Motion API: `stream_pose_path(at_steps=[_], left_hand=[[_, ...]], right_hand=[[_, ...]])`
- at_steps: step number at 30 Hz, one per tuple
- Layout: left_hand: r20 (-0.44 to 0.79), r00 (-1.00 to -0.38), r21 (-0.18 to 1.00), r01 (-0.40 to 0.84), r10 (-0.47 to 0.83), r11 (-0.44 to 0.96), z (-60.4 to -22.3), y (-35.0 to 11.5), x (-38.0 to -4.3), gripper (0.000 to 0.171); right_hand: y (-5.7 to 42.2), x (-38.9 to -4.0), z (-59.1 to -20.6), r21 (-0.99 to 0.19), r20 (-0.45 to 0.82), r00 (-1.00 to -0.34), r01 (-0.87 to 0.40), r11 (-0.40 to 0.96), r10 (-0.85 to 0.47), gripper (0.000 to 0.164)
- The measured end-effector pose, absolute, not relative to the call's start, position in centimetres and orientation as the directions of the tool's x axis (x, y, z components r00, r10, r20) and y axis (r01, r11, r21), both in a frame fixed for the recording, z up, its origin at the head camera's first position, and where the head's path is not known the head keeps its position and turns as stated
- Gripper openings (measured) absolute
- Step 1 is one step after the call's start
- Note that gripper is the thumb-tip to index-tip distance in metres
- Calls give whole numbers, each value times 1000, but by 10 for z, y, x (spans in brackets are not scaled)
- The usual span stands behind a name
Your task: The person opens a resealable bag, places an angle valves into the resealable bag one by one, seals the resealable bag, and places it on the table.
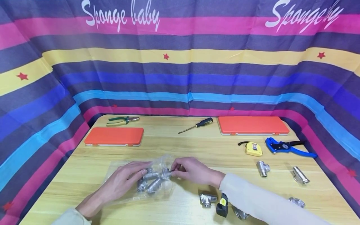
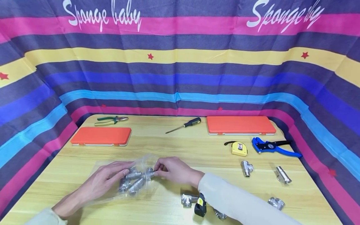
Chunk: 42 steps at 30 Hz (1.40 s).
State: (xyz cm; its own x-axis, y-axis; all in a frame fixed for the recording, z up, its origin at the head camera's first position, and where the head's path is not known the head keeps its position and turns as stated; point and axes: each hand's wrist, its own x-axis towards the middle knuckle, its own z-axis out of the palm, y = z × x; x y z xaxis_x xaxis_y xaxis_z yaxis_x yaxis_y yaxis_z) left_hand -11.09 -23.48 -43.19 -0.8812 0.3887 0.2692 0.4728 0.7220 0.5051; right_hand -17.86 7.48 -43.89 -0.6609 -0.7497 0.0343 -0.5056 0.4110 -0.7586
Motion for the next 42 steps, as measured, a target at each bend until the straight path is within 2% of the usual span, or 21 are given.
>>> stream_pose_path(at_steps=[6, 10, 12, 16, 23, 26, 31, 34, 37, 42], left_hand=[[262, -880, 511, 475, 396, 717, -431, -234, -111, 34], [266, -877, 507, 480, 400, 716, -430, -233, -112, 34], [271, -875, 504, 484, 401, 716, -430, -233, -112, 34], [276, -872, 504, 489, 403, 712, -429, -233, -113, 34], [249, -887, 512, 462, 389, 724, -429, -234, -112, 34], [241, -891, 516, 454, 386, 726, -429, -234, -111, 34], [243, -886, 511, 462, 394, 725, -428, -233, -112, 34], [246, -883, 508, 469, 400, 723, -428, -232, -113, 34], [246, -881, 505, 472, 403, 723, -428, -231, -114, 34], [242, -885, 502, 465, 397, 730, -428, -231, -114, 33]], right_hand=[[58, -175, -437, -745, -9, -630, -514, 426, -777, 9], [60, -173, -429, -753, -39, -598, -509, 417, -800, 18], [67, -173, -426, -782, -52, -606, -470, 410, -794, 22], [93, -178, -424, -824, -47, -649, -404, 397, -759, 22], [165, -184, -422, -820, -28, -722, -379, 428, -692, 27], [203, -181, -417, -821, -42, -786, -325, 470, -617, 31], [269, -174, -409, -786, 8, -888, -289, 546, -459, 30], [307, -167, -404, -773, -17, -936, -210, 599, -351, 34], [341, -159, -403, -764, -56, -964, -126, 633, -259, 36], [389, -150, -416, -721, -30, -978, -123, 682, -208, 33]])
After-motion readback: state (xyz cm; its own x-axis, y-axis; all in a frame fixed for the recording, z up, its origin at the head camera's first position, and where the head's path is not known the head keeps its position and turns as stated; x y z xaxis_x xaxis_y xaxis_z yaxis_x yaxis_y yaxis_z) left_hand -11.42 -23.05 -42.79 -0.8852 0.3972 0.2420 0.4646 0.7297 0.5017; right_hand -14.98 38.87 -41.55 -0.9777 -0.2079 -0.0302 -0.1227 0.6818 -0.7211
